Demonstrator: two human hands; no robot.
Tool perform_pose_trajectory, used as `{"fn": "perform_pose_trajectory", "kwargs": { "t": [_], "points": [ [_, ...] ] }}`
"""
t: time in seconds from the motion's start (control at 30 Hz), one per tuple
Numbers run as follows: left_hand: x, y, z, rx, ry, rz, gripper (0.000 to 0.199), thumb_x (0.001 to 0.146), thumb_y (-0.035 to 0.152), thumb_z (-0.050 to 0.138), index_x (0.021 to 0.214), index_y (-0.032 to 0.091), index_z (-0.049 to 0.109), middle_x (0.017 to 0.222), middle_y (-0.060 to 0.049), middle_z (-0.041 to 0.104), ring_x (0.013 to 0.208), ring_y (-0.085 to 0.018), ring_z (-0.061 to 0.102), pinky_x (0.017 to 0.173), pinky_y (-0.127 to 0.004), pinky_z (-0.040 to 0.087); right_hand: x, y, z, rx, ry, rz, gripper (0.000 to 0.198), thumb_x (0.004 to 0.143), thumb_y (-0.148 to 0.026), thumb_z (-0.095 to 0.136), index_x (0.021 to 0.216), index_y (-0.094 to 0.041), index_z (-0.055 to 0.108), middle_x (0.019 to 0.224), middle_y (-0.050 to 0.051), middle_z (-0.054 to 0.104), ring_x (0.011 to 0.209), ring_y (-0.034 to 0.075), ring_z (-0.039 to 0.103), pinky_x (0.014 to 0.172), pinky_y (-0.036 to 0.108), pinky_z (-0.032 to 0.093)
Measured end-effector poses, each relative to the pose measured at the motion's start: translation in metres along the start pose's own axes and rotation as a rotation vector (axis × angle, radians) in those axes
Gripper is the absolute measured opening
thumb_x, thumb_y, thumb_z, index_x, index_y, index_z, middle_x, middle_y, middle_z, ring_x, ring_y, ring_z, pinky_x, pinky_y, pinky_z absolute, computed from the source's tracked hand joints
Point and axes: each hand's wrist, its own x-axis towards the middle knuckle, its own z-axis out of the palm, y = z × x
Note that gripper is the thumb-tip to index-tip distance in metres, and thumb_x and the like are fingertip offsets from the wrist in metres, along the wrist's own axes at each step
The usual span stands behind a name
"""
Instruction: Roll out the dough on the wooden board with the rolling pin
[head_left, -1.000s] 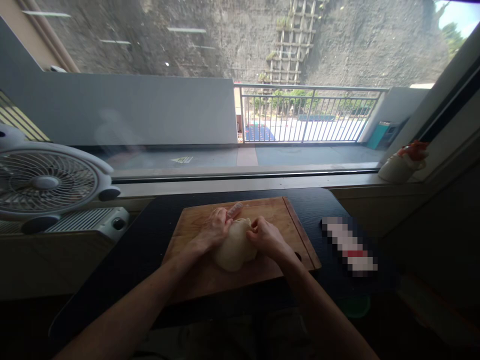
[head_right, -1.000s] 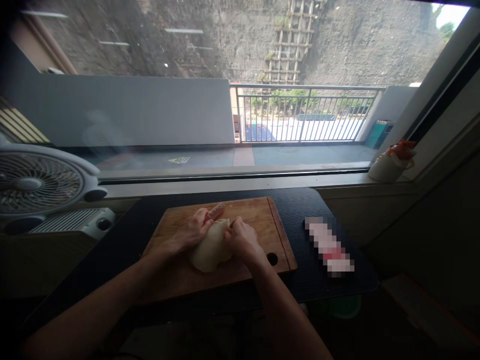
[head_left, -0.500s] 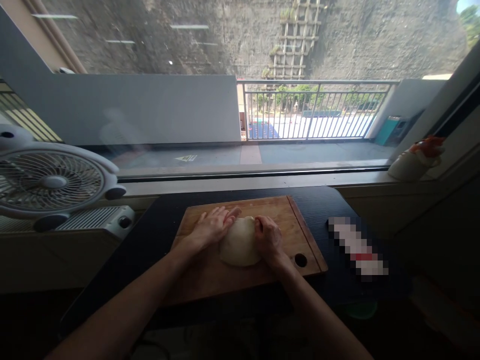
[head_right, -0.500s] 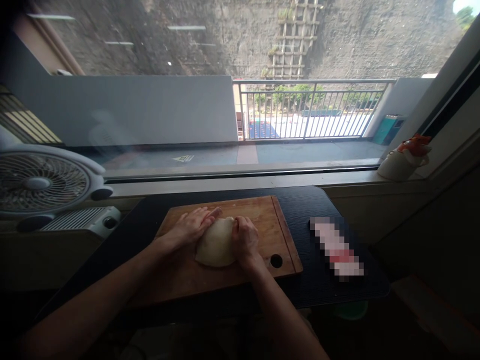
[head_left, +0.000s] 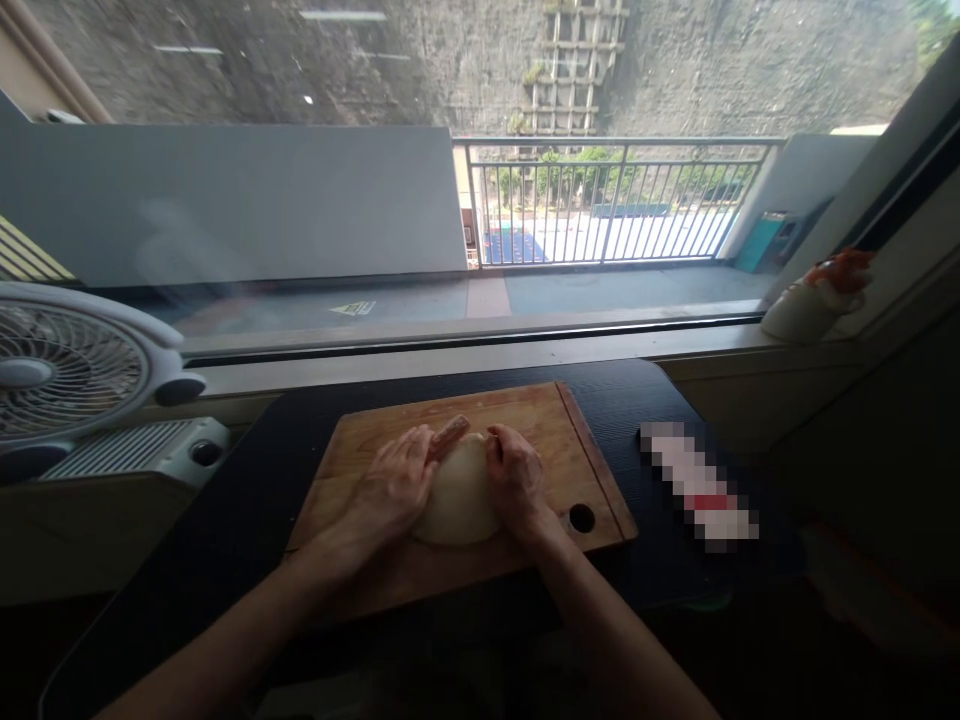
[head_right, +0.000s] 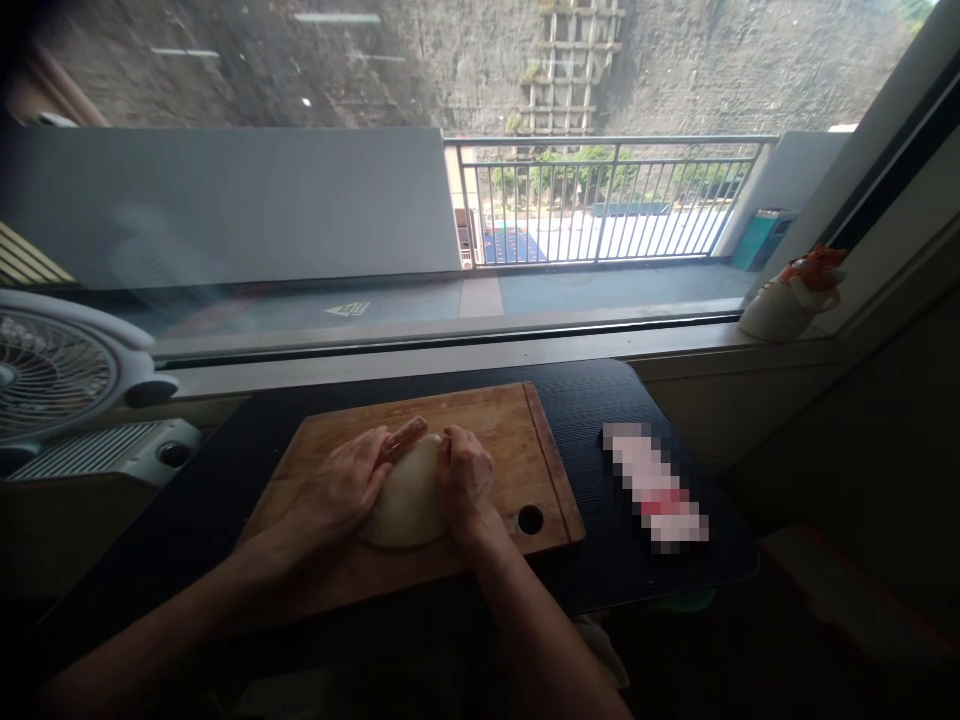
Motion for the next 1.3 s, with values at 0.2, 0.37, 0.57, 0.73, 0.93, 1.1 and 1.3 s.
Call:
{"fn": "perform_pose_trajectory", "kwargs": {
  "t": [0.2, 0.37, 0.57, 0.73, 0.93, 1.1, 1.3],
  "points": [
    [-0.044, -0.002, -0.007, 0.051, -0.053, 0.048, 0.046, 0.086, 0.034, 0.036, 0.126, 0.012, 0.043, 0.13, -0.014, 0.049, 0.122, -0.026, 0.044, 0.102, -0.041, 0.034, 0.022, 0.005, -0.004, -0.014, -0.178, -0.089, 0.035, 0.09, -0.023, 0.038, 0.123, -0.017, 0.047, 0.099, 0.007, 0.066, 0.089, 0.017, 0.061, 0.079, 0.026, 0.043],
    [-0.019, -0.009, 0.004, 0.086, -0.026, -0.044, 0.048, 0.088, 0.039, 0.032, 0.124, 0.01, 0.045, 0.129, -0.015, 0.05, 0.119, -0.026, 0.047, 0.101, -0.039, 0.036, 0.037, 0.001, -0.026, 0.003, -0.319, 0.066, 0.033, 0.088, -0.032, 0.043, 0.111, -0.014, 0.057, 0.091, 0.008, 0.067, 0.083, 0.018, 0.061, 0.071, 0.026, 0.043],
    [-0.021, 0.004, 0.0, 0.077, 0.001, -0.097, 0.05, 0.087, 0.04, 0.033, 0.126, 0.011, 0.044, 0.126, -0.014, 0.053, 0.114, -0.027, 0.05, 0.098, -0.041, 0.038, 0.006, 0.005, -0.059, 0.024, -0.456, 0.061, 0.017, 0.079, -0.03, 0.053, 0.083, -0.018, 0.063, 0.078, 0.003, 0.065, 0.073, 0.015, 0.059, 0.061, 0.022, 0.041],
    [-0.042, 0.008, -0.003, 0.041, -0.01, 0.043, 0.052, 0.086, 0.042, 0.034, 0.13, 0.014, 0.04, 0.136, -0.011, 0.044, 0.125, -0.025, 0.04, 0.105, -0.04, 0.03, -0.006, 0.004, -0.036, 0.009, -0.236, 0.049, 0.028, 0.083, -0.025, 0.049, 0.109, -0.02, 0.056, 0.099, 0.004, 0.064, 0.091, 0.016, 0.058, 0.079, 0.025, 0.041],
    [-0.004, -0.004, -0.005, 0.038, -0.148, -0.126, 0.059, 0.087, 0.052, 0.024, 0.123, 0.012, 0.049, 0.135, -0.013, 0.046, 0.127, -0.026, 0.038, 0.104, -0.042, 0.03, -0.008, -0.003, -0.018, -0.15, -0.11, 0.006, 0.023, 0.086, -0.023, 0.043, 0.105, -0.021, 0.055, 0.095, 0.004, 0.062, 0.088, 0.017, 0.056, 0.078, 0.026, 0.04],
    [-0.026, 0.025, -0.004, 0.04, -0.022, -0.008, 0.054, 0.089, 0.041, 0.026, 0.135, 0.014, 0.035, 0.14, -0.01, 0.039, 0.128, -0.022, 0.036, 0.106, -0.038, 0.029, -0.01, -0.003, -0.021, -0.156, -0.115, 0.002, 0.022, 0.086, -0.022, 0.042, 0.105, -0.021, 0.054, 0.093, 0.003, 0.062, 0.088, 0.016, 0.056, 0.077, 0.025, 0.039],
    [0.003, 0.009, 0.0, 0.047, -0.033, -0.239, 0.05, 0.088, 0.039, 0.023, 0.118, 0.012, 0.052, 0.129, -0.014, 0.051, 0.124, -0.028, 0.04, 0.1, -0.048, 0.032, -0.009, -0.004, -0.022, -0.171, -0.135, 0.002, 0.02, 0.087, -0.024, 0.042, 0.102, -0.022, 0.054, 0.093, 0.003, 0.062, 0.087, 0.016, 0.056, 0.076, 0.025, 0.039]
  ]
}}
